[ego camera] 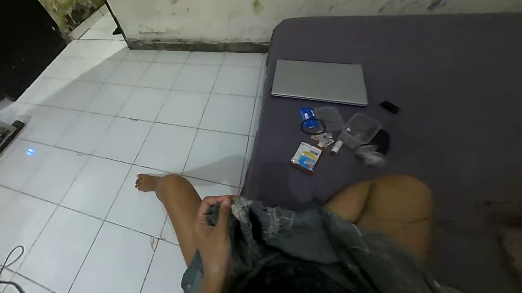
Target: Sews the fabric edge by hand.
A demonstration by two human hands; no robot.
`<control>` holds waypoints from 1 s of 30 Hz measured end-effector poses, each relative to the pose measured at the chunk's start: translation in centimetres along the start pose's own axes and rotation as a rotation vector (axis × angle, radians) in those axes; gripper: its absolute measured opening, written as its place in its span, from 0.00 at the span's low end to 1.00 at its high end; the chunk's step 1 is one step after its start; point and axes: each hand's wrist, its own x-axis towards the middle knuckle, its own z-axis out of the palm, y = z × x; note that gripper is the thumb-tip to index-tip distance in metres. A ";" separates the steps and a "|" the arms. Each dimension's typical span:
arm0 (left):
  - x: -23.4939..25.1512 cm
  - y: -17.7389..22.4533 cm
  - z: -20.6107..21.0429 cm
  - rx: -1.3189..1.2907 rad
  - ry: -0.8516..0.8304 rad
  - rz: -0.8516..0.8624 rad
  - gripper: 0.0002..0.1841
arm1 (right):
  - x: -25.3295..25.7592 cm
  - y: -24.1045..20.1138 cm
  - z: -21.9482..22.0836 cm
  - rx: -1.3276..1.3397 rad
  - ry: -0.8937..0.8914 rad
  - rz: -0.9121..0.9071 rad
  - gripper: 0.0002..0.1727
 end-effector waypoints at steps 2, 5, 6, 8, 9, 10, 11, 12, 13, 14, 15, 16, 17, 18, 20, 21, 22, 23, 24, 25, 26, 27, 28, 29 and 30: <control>-0.5 0.1 0.2 -0.017 -0.022 0.016 0.10 | -1.3 1.5 5.7 -0.058 -0.229 -0.013 0.09; -1.0 0.2 0.2 -0.018 -0.050 0.039 0.10 | -3.6 2.7 12.4 -0.101 -0.418 -0.113 0.13; -1.2 0.4 0.2 -0.016 -0.057 0.052 0.10 | -4.1 2.9 13.8 -0.104 -0.429 -0.157 0.13; -1.5 0.6 0.0 -0.018 -0.063 0.083 0.10 | -4.8 2.9 15.7 -0.094 -0.417 -0.250 0.11; -1.7 0.7 0.0 -0.019 -0.059 0.098 0.10 | -5.0 2.8 16.3 -0.085 -0.408 -0.291 0.11; -1.9 0.8 0.0 -0.020 -0.055 0.107 0.10 | -5.1 2.8 16.8 -0.082 -0.395 -0.321 0.11; -2.0 0.9 0.0 -0.020 -0.054 0.115 0.10 | -5.3 2.7 17.1 -0.081 -0.383 -0.338 0.10; -2.1 1.0 0.0 -0.022 -0.054 0.122 0.10 | -5.4 2.6 17.3 -0.079 -0.375 -0.346 0.10; -2.2 1.1 0.1 -0.025 -0.056 0.129 0.10 | -5.5 2.6 17.4 -0.079 -0.367 -0.351 0.10; -2.3 1.2 0.1 -0.028 -0.060 0.136 0.10 | -5.6 2.6 17.5 -0.078 -0.361 -0.356 0.10; -2.3 1.3 0.2 -0.033 -0.063 0.141 0.10 | -5.6 2.6 17.5 -0.076 -0.356 -0.362 0.10; -2.4 1.3 0.2 -0.036 -0.066 0.145 0.10 | -5.7 2.7 17.5 -0.074 -0.352 -0.370 0.10; -2.4 1.4 0.2 -0.038 -0.071 0.149 0.10 | -5.7 2.7 17.5 -0.073 -0.348 -0.378 0.10; -2.4 1.4 0.3 -0.040 -0.079 0.153 0.09 | -5.7 2.7 17.5 -0.071 -0.345 -0.384 0.10; -2.4 1.4 0.3 -0.053 -0.094 0.163 0.08 | -5.7 2.7 17.4 -0.070 -0.339 -0.400 0.09; -2.3 1.3 0.3 -0.059 -0.098 0.169 0.08 | -5.7 2.7 17.4 -0.072 -0.333 -0.413 0.09; -2.3 1.3 0.2 -0.064 -0.100 0.175 0.08 | -5.7 2.8 17.4 -0.078 -0.329 -0.425 0.09; -2.3 1.3 0.2 -0.066 -0.102 0.181 0.08 | -5.6 2.7 17.4 -0.088 -0.325 -0.436 0.09; -2.3 1.3 0.2 -0.066 -0.105 0.187 0.08 | -5.6 2.7 17.4 -0.095 -0.324 -0.445 0.09; -2.3 1.4 0.2 -0.063 -0.109 0.192 0.07 | -5.6 2.7 17.4 -0.101 -0.324 -0.451 0.09; -2.3 1.4 0.1 -0.060 -0.113 0.194 0.07 | -5.6 2.7 17.5 -0.103 -0.323 -0.453 0.09; -2.4 1.5 0.1 -0.058 -0.115 0.196 0.07 | -5.6 2.6 17.5 -0.104 -0.321 -0.456 0.09; -2.4 1.5 0.1 -0.056 -0.117 0.199 0.07 | -5.6 2.6 17.5 -0.103 -0.321 -0.457 0.09; -2.4 1.6 0.1 -0.056 -0.118 0.203 0.07 | -5.6 2.6 17.5 -0.100 -0.318 -0.458 0.09; -2.4 1.6 0.1 -0.054 -0.119 0.207 0.08 | -5.6 2.6 17.5 -0.097 -0.316 -0.457 0.09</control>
